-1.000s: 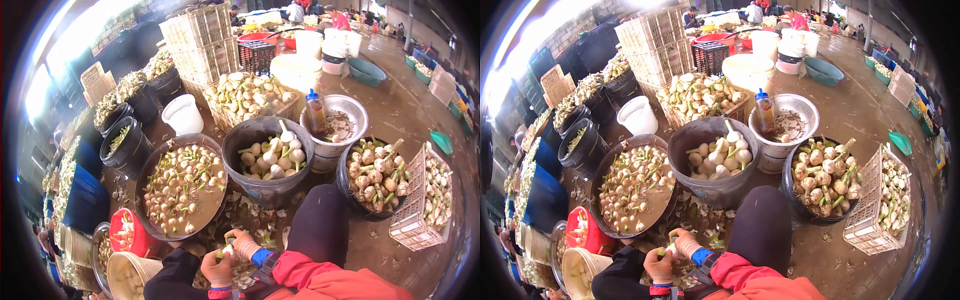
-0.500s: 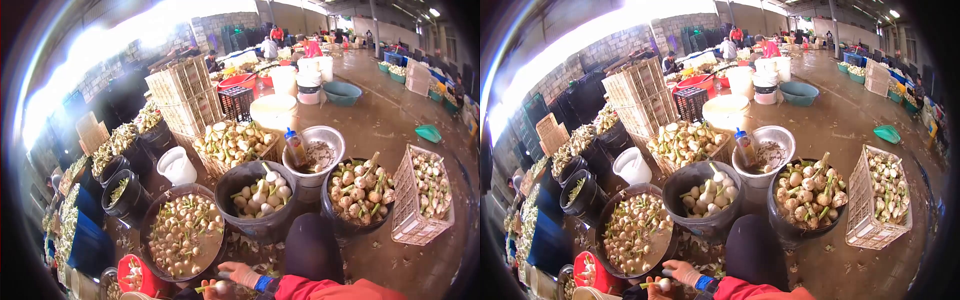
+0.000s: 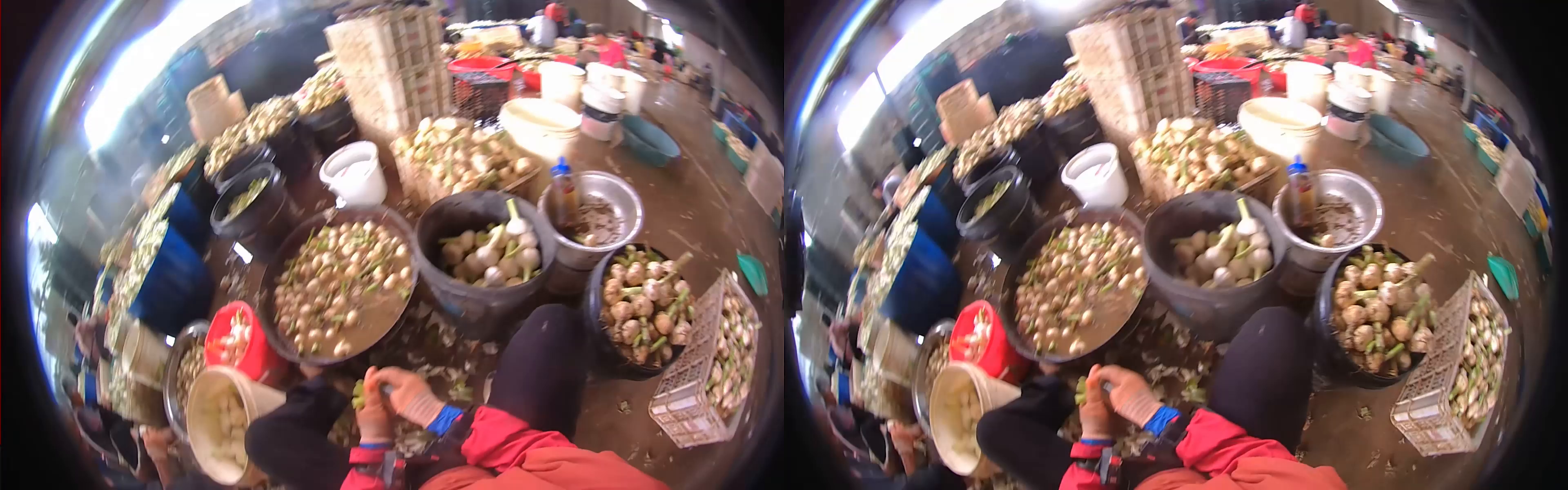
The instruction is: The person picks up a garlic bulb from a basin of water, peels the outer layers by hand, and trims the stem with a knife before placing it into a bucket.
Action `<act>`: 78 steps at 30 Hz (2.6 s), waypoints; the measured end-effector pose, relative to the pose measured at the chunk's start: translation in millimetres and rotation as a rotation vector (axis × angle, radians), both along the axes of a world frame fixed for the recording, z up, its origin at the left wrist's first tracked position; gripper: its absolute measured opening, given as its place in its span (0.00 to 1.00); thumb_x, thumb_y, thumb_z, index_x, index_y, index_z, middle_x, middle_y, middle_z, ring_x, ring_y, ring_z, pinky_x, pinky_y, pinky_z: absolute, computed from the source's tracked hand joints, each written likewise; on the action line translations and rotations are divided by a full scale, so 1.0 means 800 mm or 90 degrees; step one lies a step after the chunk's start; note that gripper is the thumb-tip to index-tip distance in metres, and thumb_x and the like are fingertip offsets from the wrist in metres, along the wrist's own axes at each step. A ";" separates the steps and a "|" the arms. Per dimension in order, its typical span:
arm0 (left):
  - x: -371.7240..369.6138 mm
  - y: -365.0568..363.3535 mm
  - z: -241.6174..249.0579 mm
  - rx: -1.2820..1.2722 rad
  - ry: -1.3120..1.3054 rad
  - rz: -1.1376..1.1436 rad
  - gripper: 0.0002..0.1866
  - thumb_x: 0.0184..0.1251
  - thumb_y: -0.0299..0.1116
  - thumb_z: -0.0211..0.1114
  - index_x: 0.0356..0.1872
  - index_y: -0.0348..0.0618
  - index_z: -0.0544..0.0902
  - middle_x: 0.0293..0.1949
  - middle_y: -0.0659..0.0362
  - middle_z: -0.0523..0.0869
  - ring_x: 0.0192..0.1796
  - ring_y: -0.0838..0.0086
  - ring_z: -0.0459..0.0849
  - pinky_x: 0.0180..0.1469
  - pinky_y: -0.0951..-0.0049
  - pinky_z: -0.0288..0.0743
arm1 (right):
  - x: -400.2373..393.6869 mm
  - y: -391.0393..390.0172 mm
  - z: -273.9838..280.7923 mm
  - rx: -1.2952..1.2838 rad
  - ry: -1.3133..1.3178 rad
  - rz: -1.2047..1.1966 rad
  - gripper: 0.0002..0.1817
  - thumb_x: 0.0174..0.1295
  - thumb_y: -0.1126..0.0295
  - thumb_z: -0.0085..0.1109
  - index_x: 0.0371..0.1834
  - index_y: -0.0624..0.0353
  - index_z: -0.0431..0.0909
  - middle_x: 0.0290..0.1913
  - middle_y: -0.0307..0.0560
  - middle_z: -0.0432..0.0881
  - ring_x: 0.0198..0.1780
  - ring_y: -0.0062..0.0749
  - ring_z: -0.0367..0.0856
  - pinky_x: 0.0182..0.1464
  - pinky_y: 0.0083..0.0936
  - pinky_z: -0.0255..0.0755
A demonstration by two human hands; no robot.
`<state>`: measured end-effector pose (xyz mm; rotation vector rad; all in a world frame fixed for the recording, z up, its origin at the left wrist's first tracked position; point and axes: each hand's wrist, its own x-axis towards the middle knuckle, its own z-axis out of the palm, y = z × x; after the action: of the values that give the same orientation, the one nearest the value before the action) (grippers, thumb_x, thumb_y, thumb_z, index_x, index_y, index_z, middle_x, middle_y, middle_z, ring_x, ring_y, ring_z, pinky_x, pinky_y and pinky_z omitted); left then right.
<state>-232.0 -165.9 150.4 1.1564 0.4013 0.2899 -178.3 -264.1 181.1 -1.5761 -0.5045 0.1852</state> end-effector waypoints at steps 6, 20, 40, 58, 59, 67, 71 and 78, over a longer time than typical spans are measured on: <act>-0.008 -0.003 0.016 -0.265 0.044 -0.055 0.31 0.66 0.58 0.53 0.68 0.65 0.60 0.54 0.59 0.77 0.49 0.65 0.80 0.45 0.58 0.80 | 0.051 -0.005 -0.030 0.546 0.472 -0.180 0.16 0.56 0.85 0.46 0.48 0.66 0.72 0.31 0.49 0.77 0.30 0.35 0.78 0.34 0.32 0.76; 0.000 0.002 -0.010 -0.350 0.003 -0.015 0.32 0.67 0.56 0.54 0.68 0.57 0.62 0.53 0.62 0.74 0.53 0.70 0.75 0.55 0.63 0.73 | 0.023 -0.007 -0.004 -0.131 -0.027 0.118 0.21 0.49 0.78 0.59 0.51 0.56 0.76 0.47 0.52 0.80 0.50 0.46 0.78 0.53 0.30 0.71; -0.005 0.007 -0.004 -0.182 0.040 -0.022 0.33 0.70 0.55 0.51 0.71 0.54 0.57 0.57 0.61 0.73 0.54 0.76 0.74 0.54 0.73 0.72 | 0.019 -0.001 -0.025 -0.082 0.157 0.158 0.23 0.56 0.68 0.63 0.56 0.58 0.73 0.47 0.51 0.81 0.49 0.33 0.79 0.51 0.27 0.71; -0.003 0.005 0.028 -0.317 -0.038 -0.011 0.38 0.66 0.60 0.50 0.71 0.57 0.51 0.57 0.47 0.74 0.52 0.56 0.80 0.45 0.60 0.81 | 0.092 -0.055 -0.044 0.674 0.482 -0.194 0.12 0.58 0.76 0.57 0.46 0.57 0.75 0.35 0.44 0.77 0.32 0.31 0.77 0.37 0.28 0.74; -0.001 0.008 0.023 -0.315 -0.013 0.032 0.40 0.63 0.64 0.52 0.71 0.57 0.53 0.56 0.46 0.75 0.51 0.55 0.80 0.43 0.61 0.81 | 0.088 -0.051 -0.052 0.674 0.481 -0.193 0.12 0.58 0.76 0.57 0.46 0.57 0.75 0.35 0.44 0.77 0.32 0.31 0.77 0.37 0.28 0.74; 0.009 -0.002 0.006 -0.334 0.034 0.100 0.40 0.58 0.69 0.53 0.64 0.51 0.66 0.53 0.49 0.78 0.49 0.61 0.79 0.48 0.58 0.76 | 0.025 -0.008 -0.013 -0.268 -0.257 0.027 0.21 0.49 0.71 0.65 0.49 0.54 0.77 0.63 0.51 0.68 0.64 0.46 0.66 0.66 0.32 0.59; -0.003 0.002 0.003 -0.368 0.125 0.000 0.38 0.59 0.68 0.52 0.60 0.50 0.70 0.51 0.51 0.79 0.48 0.61 0.80 0.48 0.57 0.76 | 0.025 -0.009 -0.031 -0.049 -0.027 0.036 0.16 0.50 0.80 0.58 0.44 0.55 0.79 0.55 0.54 0.74 0.58 0.49 0.71 0.60 0.33 0.66; -0.002 0.008 0.034 -0.386 0.054 0.041 0.37 0.57 0.67 0.54 0.58 0.48 0.71 0.48 0.49 0.80 0.45 0.55 0.82 0.39 0.60 0.82 | 0.049 -0.019 -0.038 0.376 0.455 -0.170 0.06 0.62 0.72 0.55 0.40 0.60 0.77 0.33 0.45 0.81 0.33 0.27 0.80 0.33 0.23 0.76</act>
<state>-233.6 -159.4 178.0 0.5621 0.5548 0.1563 -138.9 -278.9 150.7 -0.8945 0.2066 0.3404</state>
